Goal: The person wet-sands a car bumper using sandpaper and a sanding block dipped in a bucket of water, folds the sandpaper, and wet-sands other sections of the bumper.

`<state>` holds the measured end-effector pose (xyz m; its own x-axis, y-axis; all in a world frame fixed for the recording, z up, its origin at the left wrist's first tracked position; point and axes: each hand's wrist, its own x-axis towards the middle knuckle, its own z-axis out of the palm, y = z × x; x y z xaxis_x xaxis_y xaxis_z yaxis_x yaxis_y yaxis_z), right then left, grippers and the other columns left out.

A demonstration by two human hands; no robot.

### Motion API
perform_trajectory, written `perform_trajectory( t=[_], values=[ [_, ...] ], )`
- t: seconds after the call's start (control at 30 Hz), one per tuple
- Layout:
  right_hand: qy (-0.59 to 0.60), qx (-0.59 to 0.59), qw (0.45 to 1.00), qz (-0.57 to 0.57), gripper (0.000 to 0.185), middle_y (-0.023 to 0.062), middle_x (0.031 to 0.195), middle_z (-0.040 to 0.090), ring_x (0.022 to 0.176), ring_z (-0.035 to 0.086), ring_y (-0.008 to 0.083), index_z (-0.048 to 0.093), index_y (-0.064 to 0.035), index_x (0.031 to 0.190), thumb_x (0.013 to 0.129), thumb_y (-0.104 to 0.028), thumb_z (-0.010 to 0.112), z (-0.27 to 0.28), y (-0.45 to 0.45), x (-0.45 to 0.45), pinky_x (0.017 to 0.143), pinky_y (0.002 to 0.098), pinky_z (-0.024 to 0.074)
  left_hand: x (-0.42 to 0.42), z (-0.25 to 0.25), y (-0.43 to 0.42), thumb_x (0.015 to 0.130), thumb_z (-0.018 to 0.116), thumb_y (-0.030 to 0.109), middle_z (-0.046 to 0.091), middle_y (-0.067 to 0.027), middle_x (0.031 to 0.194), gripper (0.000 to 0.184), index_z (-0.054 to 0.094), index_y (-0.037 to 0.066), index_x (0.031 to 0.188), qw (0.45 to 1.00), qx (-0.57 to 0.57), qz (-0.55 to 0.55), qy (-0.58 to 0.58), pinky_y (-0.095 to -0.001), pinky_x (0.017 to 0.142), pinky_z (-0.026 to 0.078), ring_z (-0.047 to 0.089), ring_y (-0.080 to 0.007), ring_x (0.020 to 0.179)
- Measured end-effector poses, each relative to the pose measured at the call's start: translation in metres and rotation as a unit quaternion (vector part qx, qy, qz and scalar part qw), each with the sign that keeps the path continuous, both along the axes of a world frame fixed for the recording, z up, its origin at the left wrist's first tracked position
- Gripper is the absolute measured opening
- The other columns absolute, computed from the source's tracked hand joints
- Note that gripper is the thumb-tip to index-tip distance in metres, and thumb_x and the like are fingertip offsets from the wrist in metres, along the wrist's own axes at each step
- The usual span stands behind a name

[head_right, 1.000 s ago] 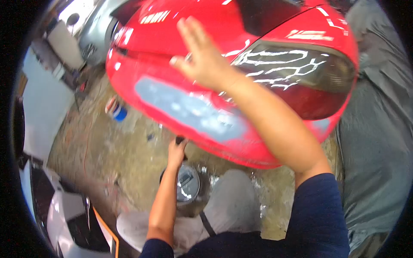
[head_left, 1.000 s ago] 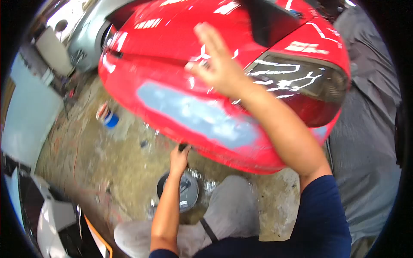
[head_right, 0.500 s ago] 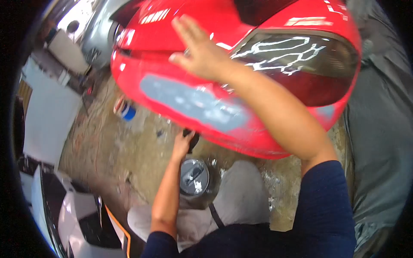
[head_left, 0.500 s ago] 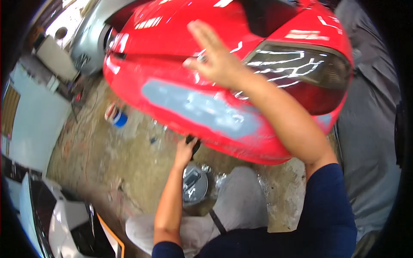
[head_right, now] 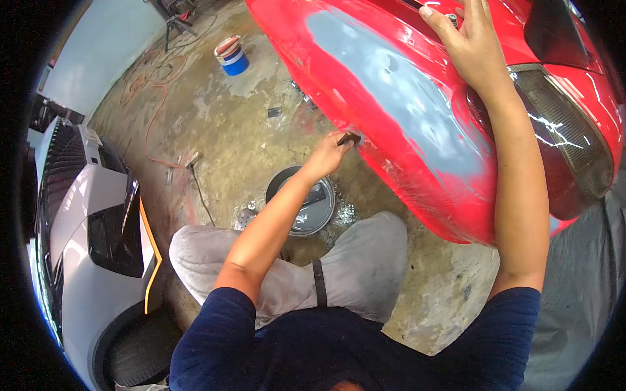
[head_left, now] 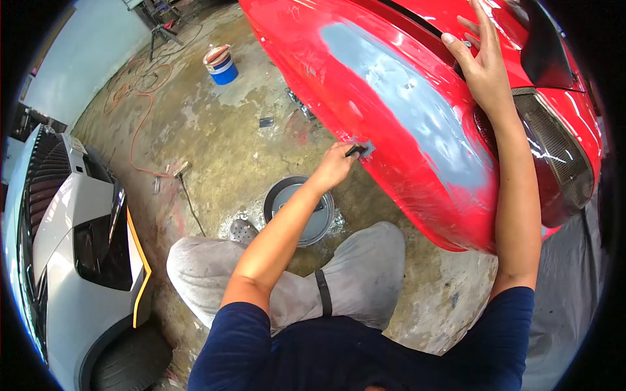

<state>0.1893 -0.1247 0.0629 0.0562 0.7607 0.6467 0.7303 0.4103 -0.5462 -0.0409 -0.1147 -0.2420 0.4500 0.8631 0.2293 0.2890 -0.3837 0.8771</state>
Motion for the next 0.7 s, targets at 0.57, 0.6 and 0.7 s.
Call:
perform_trajectory(
  t=[0.57,0.6,0.7],
  values=[
    [-0.005,0.015,1.0,0.018,0.081,0.0154,0.158,0.03,0.129,0.045,0.0265,0.024,-0.0049,0.158,0.093,-0.02,0.069,-0.006,0.005,0.009,0.105,0.0376,0.0423,0.001,0.024,0.004,0.093,0.059,0.021,0.07,-0.0151,0.097,0.029,0.07,0.009,0.117,0.988,-0.097,0.001,0.116,-0.0394,0.084,0.049,0.064,-0.03,0.095],
    [-0.003,0.014,1.0,0.021,0.08,0.0152,0.158,0.03,0.129,0.045,0.0263,0.024,-0.0049,0.158,0.093,-0.02,0.069,-0.006,0.004,0.008,0.105,0.0376,0.0422,-0.002,0.029,0.008,0.094,0.059,0.023,0.069,-0.0134,0.091,0.027,0.07,0.009,0.114,0.973,-0.225,-0.011,0.047,-0.0381,0.081,0.049,0.064,-0.0265,0.088],
    [0.0,0.01,0.999,0.031,0.08,0.0147,0.158,0.03,0.127,0.045,0.0258,0.025,-0.0049,0.158,0.093,-0.018,0.069,-0.004,0.004,0.004,0.105,0.0376,0.0419,-0.015,0.04,0.011,0.096,0.06,0.024,0.063,-0.0098,0.079,0.026,0.069,0.004,0.11,0.967,-0.255,-0.009,-0.019,-0.037,0.074,0.048,0.061,-0.0233,0.08]
  ],
)
